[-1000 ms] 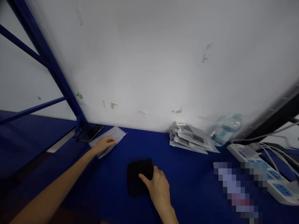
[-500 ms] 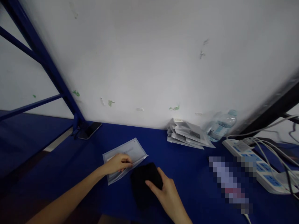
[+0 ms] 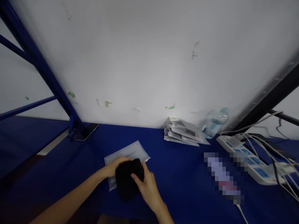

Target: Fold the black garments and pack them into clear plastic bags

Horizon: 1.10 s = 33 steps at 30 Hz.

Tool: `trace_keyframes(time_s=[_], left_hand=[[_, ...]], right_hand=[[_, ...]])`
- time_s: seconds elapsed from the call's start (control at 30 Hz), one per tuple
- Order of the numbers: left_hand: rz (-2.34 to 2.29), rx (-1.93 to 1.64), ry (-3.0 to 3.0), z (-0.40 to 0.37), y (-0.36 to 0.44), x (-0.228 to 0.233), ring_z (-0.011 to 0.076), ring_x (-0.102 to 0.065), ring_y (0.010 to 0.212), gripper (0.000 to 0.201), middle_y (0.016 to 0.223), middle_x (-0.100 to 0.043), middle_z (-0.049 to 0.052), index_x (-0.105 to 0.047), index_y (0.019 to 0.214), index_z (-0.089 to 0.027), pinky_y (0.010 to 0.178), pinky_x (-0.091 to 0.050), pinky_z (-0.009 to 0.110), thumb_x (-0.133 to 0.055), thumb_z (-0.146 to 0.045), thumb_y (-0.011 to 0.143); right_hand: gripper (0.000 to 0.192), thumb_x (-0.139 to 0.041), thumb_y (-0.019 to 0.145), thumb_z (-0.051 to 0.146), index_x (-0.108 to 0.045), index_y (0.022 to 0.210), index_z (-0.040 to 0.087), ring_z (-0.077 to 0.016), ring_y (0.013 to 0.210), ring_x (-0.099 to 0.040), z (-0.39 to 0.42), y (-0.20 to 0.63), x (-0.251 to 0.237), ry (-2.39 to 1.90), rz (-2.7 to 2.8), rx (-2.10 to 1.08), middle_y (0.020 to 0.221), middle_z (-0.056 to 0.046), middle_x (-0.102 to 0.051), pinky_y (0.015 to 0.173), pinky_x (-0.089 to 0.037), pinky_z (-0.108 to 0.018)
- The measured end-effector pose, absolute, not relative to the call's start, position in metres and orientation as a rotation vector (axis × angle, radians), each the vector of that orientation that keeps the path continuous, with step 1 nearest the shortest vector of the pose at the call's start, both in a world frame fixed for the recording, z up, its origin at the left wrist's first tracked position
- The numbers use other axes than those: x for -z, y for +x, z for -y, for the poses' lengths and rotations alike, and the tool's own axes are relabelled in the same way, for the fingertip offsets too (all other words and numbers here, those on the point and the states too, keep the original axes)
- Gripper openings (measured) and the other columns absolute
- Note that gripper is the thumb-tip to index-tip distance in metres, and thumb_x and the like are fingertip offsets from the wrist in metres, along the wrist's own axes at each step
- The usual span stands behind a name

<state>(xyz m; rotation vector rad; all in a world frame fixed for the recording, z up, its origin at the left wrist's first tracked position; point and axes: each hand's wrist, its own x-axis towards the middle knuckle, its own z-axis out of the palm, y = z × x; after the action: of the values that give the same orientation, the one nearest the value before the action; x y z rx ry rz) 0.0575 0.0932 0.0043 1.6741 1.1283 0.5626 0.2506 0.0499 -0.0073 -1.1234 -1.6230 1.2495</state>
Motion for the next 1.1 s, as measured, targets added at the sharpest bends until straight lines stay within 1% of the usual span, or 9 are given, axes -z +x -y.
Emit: trace_keyframes(time_s=[0.17, 0.33, 0.5, 0.63, 0.7, 0.77, 0.93, 1.03, 1.1], left_hand=[[-1.195, -0.597, 1.771, -0.1, 0.057, -0.01, 0.0152, -0.054, 0.065, 0.015, 0.068, -0.058, -0.001, -0.058, 0.075, -0.018, 0.059, -0.039, 0.024, -0.048, -0.025, 0.084], [-1.337, -0.645, 1.917, -0.093, 0.05, -0.037, 0.0135, -0.048, 0.061, 0.019, 0.063, -0.048, -0.004, -0.054, 0.076, -0.02, 0.059, -0.032, 0.024, -0.045, -0.029, 0.09], [-1.418, -0.552, 2.163, -0.079, 0.059, -0.055, 0.0159, -0.054, 0.067, 0.02, 0.072, -0.055, -0.002, -0.051, 0.081, -0.02, 0.062, -0.036, 0.026, -0.037, -0.026, 0.095], [-1.464, -0.439, 2.361, -0.074, 0.072, -0.051, 0.017, -0.059, 0.068, 0.02, 0.076, -0.06, 0.0, -0.049, 0.085, -0.02, 0.06, -0.039, 0.026, -0.033, -0.021, 0.097], [-1.496, -0.407, 2.43, -0.074, 0.077, -0.047, 0.0173, -0.062, 0.069, 0.02, 0.077, -0.063, 0.001, -0.049, 0.087, -0.02, 0.059, -0.042, 0.026, -0.032, -0.02, 0.098], [-1.544, -0.381, 2.475, -0.074, 0.08, -0.043, 0.0185, -0.063, 0.068, 0.02, 0.077, -0.064, 0.002, -0.049, 0.088, -0.019, 0.058, -0.043, 0.026, -0.032, -0.019, 0.098], [-1.611, -0.387, 2.529, -0.07, 0.089, -0.034, 0.0207, -0.064, 0.067, 0.021, 0.077, -0.064, 0.005, -0.05, 0.087, -0.018, 0.057, -0.044, 0.029, -0.032, -0.016, 0.098], [-1.585, -0.427, 2.616, -0.065, 0.092, -0.027, 0.0209, -0.063, 0.069, 0.021, 0.078, -0.063, 0.005, -0.05, 0.086, -0.018, 0.06, -0.046, 0.031, -0.032, -0.013, 0.096], [-1.577, -0.475, 2.664, -0.063, 0.091, -0.023, 0.021, -0.063, 0.07, 0.022, 0.078, -0.062, 0.005, -0.05, 0.086, -0.018, 0.061, -0.048, 0.031, -0.032, -0.011, 0.096]], right_hand=[[0.03, -0.055, 0.085, 0.028, -0.054, 0.115, 0.021, -0.0203, 0.088, -0.068, -0.051, 0.248, 0.009, -1.176, 1.652, -1.175, 0.092, -0.001, -0.071, 0.075, -0.053, -0.028], [0.024, -0.054, 0.083, 0.019, -0.053, 0.107, 0.021, -0.0198, 0.08, -0.07, -0.057, 0.242, 0.008, -1.269, 1.741, -1.09, 0.087, -0.001, -0.07, 0.068, -0.052, -0.027], [0.024, -0.049, 0.085, 0.01, -0.054, 0.108, 0.016, -0.0238, 0.072, -0.069, -0.058, 0.237, -0.003, -1.672, 2.024, -0.62, 0.084, -0.008, -0.069, 0.06, -0.049, -0.029], [0.033, -0.048, 0.081, 0.002, -0.056, 0.111, 0.014, -0.0272, 0.08, -0.069, -0.052, 0.23, -0.014, -1.808, 2.191, -0.408, 0.094, -0.014, -0.069, 0.062, -0.049, -0.031], [0.038, -0.051, 0.078, 0.002, -0.057, 0.114, 0.014, -0.0271, 0.081, -0.069, -0.053, 0.229, -0.015, -1.753, 2.187, -0.515, 0.094, -0.014, -0.07, 0.064, -0.049, -0.031], [0.039, -0.055, 0.074, 0.003, -0.059, 0.11, 0.014, -0.0246, 0.077, -0.069, -0.057, 0.231, -0.014, -1.628, 2.115, -0.758, 0.089, -0.011, -0.071, 0.063, -0.048, -0.029], [0.015, -0.063, 0.065, 0.013, -0.065, 0.079, 0.017, -0.0193, 0.064, -0.064, -0.075, 0.243, -0.006, -1.347, 1.877, -1.341, 0.071, -0.001, -0.069, 0.053, -0.041, -0.025], [0.019, -0.067, 0.063, 0.017, -0.069, 0.082, 0.018, -0.0204, 0.077, -0.066, -0.079, 0.247, 0.0, -1.242, 1.664, -1.508, 0.079, 0.0, -0.071, 0.065, -0.047, -0.027], [0.021, -0.067, 0.069, 0.028, -0.07, 0.088, 0.018, -0.0215, 0.081, -0.066, -0.079, 0.248, 0.005, -1.227, 1.447, -1.606, 0.08, -0.001, -0.072, 0.069, -0.048, -0.029]])
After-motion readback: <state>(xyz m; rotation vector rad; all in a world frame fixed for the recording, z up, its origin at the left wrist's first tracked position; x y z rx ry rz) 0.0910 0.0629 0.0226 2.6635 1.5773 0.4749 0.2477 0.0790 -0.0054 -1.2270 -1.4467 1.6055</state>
